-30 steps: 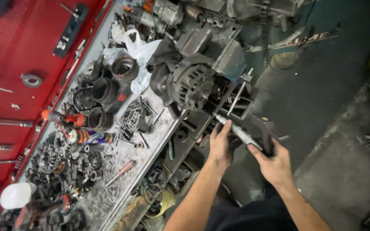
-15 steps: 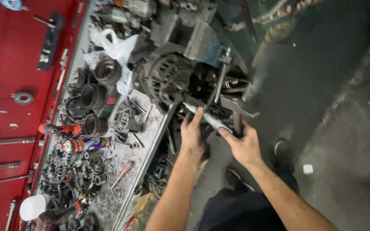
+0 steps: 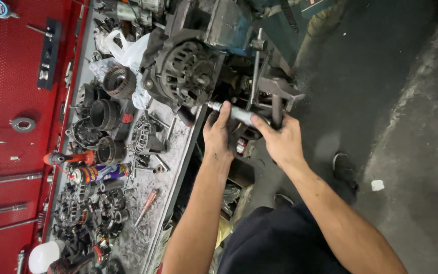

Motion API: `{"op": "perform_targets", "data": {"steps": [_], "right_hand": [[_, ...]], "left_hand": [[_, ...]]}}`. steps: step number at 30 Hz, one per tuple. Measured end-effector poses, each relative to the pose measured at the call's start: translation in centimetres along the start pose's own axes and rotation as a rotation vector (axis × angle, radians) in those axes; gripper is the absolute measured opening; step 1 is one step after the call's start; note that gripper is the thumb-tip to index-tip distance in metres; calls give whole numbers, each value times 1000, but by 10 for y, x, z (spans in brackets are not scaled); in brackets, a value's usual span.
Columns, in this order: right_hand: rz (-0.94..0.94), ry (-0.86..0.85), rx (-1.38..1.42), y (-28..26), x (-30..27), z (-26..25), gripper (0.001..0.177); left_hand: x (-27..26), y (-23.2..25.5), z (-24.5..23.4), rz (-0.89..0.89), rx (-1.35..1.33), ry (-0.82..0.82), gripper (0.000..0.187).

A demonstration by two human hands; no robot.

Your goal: The person uses a hammer and a metal punch to strike a mechanical component clamped in a vise. They then switch to a wrench to tighten a bolt on the same component.

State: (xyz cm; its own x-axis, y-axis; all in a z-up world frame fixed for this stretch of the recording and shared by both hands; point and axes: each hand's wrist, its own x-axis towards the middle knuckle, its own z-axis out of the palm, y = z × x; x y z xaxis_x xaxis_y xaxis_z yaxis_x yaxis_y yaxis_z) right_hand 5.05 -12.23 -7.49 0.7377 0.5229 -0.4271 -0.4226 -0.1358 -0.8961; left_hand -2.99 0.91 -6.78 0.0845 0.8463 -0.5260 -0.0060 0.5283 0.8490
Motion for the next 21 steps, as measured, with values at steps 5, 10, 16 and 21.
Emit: {"op": "perform_targets", "data": {"steps": [5,10,16,21], "right_hand": [[-83,39,43,9,9,1,32],[-194,-7,90,1,4,0,30],[-317,-69,-13,1,2,-5,37],[-686,36,-42,3,-6,1,23]], "left_hand": [[-6,-1,12,39,-34,-47,101],[-2,0,8,44,-46,-42,101],[8,-9,0,78,-85,-63,80],[11,-14,-5,87,-175,-153,54]]}}
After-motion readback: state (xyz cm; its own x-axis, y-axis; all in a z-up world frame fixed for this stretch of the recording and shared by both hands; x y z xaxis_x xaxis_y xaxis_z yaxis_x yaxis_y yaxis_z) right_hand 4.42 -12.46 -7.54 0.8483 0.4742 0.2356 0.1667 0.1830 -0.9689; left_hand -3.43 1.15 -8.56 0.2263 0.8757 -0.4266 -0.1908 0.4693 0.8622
